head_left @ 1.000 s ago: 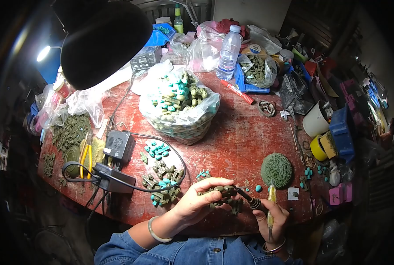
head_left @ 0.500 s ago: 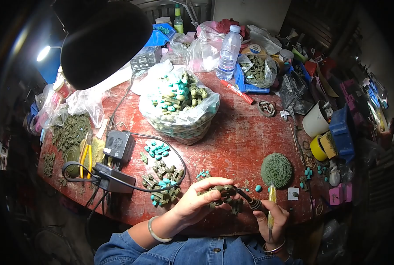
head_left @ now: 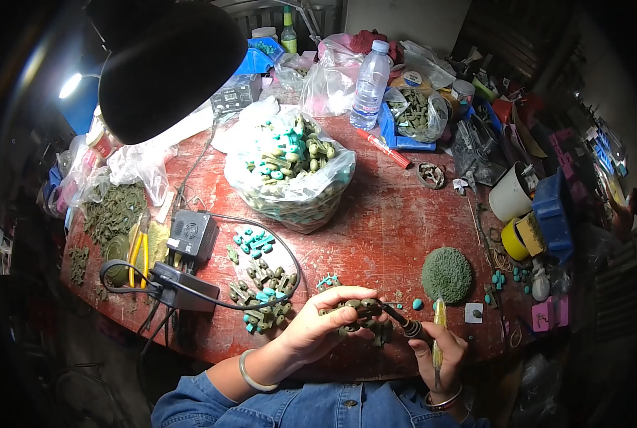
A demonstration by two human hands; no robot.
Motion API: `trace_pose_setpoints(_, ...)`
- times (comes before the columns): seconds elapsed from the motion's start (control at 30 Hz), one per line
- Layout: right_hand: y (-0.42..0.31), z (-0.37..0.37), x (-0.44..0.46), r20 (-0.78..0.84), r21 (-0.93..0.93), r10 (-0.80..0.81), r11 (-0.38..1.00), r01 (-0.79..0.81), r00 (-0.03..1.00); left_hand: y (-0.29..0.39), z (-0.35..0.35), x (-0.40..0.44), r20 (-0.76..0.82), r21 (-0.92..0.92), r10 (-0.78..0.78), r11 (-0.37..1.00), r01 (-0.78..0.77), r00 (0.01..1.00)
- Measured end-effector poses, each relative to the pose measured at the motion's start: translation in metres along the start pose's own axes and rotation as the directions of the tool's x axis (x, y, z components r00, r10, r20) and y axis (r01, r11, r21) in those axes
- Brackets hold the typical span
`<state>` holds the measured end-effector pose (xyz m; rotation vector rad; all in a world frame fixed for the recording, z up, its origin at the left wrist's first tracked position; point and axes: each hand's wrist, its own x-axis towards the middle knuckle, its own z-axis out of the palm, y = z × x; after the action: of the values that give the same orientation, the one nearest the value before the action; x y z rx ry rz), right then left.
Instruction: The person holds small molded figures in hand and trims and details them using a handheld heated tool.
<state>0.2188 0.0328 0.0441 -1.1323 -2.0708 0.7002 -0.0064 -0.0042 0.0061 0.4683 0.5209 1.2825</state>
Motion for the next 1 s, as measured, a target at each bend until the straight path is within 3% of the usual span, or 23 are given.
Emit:
trace_pose_setpoints(0.17,0.003,0.000,-0.001,-0.013,0.027,-0.009,1.000,0.009,1.000,-0.001,0.000,0.001,0.009,0.002,0.016,1.000,-0.016,1.000)
trace_pose_setpoints(0.23,0.005,0.001,-0.003,-0.032,0.034,0.006,0.999,-0.005,0.999,-0.003,-0.003,0.003,0.072,-0.123,0.037,0.992,-0.028,0.997)
trace_pose_setpoints(0.43,0.004,0.004,-0.003,-0.085,-0.019,-0.033,0.999,0.031,0.996,-0.001,0.004,0.003,-0.078,-0.002,0.006,1.000,-0.006,0.997)
trace_pose_setpoints(1.0,-0.004,0.003,0.002,-0.018,-0.095,-0.062,0.994,0.060,0.998,0.000,-0.002,0.004,-0.059,-0.025,-0.038,0.999,0.037,0.998)
